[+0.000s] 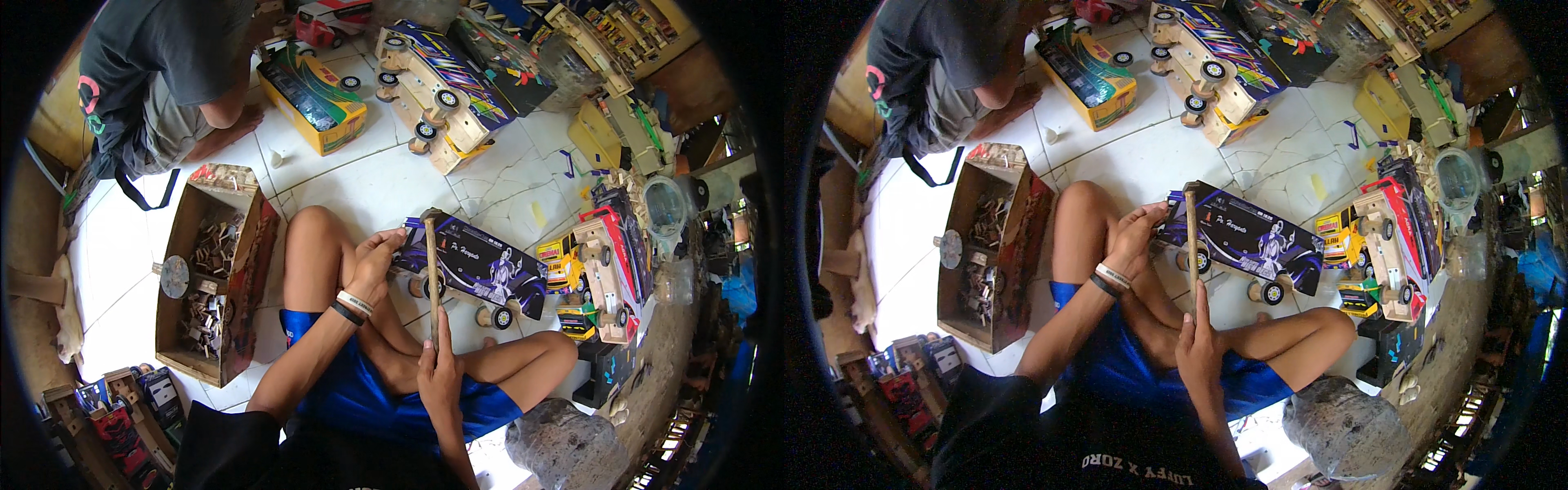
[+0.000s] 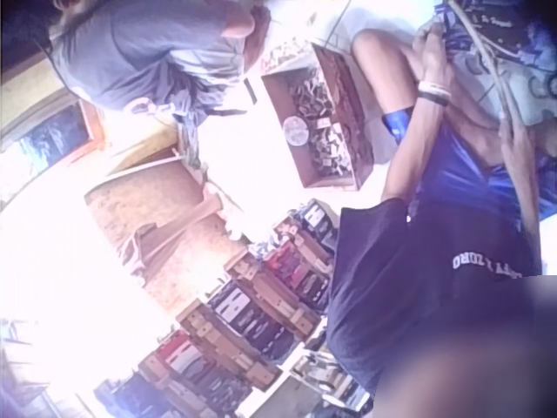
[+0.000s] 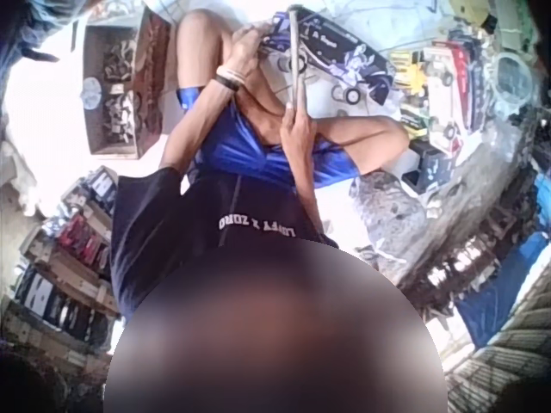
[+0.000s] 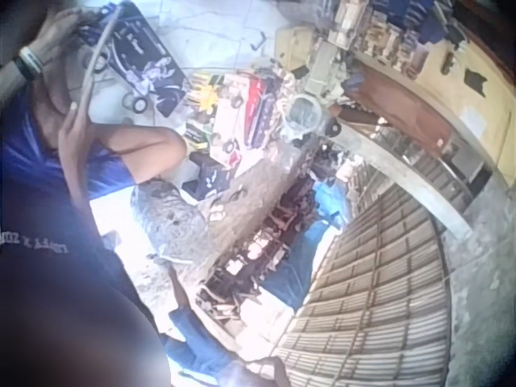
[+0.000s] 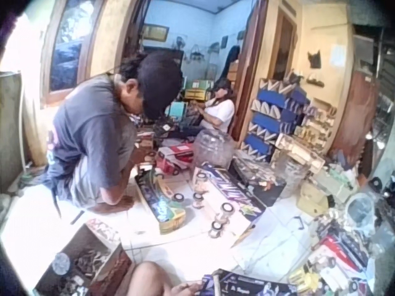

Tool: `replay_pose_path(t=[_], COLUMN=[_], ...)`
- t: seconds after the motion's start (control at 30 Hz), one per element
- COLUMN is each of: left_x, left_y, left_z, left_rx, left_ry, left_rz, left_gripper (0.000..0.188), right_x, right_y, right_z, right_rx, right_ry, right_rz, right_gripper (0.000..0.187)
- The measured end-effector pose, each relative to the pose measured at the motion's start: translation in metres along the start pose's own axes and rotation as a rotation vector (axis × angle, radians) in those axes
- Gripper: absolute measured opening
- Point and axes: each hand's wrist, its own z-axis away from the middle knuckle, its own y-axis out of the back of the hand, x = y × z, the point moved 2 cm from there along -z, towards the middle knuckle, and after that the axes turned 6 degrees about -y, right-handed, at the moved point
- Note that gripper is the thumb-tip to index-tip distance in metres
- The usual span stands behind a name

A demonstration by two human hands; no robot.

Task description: The person sits on the floor and assembles wooden toy vehicles by inserting small wooden pegs into pre-drilled holes and tapping them with a hammer. They handle several different toy models, including a purple bus, a red car, and a black bus, working on each one individually.

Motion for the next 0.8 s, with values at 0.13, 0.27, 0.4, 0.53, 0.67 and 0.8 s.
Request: replay_pose_path(t=[0.13,0.27,0.4,0.53,0.67,0.8], left_x=[-0.001,-0.002,-0.002,0.0,0.001,0.0], left_y=[0.0,0.0,0.001,0.001,-0.001,-0.002], left_z=[-0.001,-0.002,-0.003,-0.004,-0.004,-0.003], left_rx=[0.035,0.038,0.033,0.044,0.047,0.044], left_ry=[-0.01,-0.014,-0.011,0.012,-0.018,-0.015], left_rz=[-0.042,-0.049,-0.025,-0.049,-0.062,-0.058], left_gripper=[0.015,0.015,0.016,0.015,0.014,0.015], right_x=[0.001,0.0,-0.004,0.0,0.004,0.005], right_y=[-0.002,0.001,0.004,0.004,0.004,0.008], right_z=[0.001,0.0,0.004,0.002,-0.005,-0.001], right_rx=[0.068,0.037,0.045,-0.04,0.095,0.065], right_ry=[0.078,0.056,0.089,0.003,0.099,0.047], right_rz=[-0.002,0.011,-0.016,0.017,0.01,-0.019], right_gripper=[0.059,0.058,0.058,0.059,0.06,0.058])
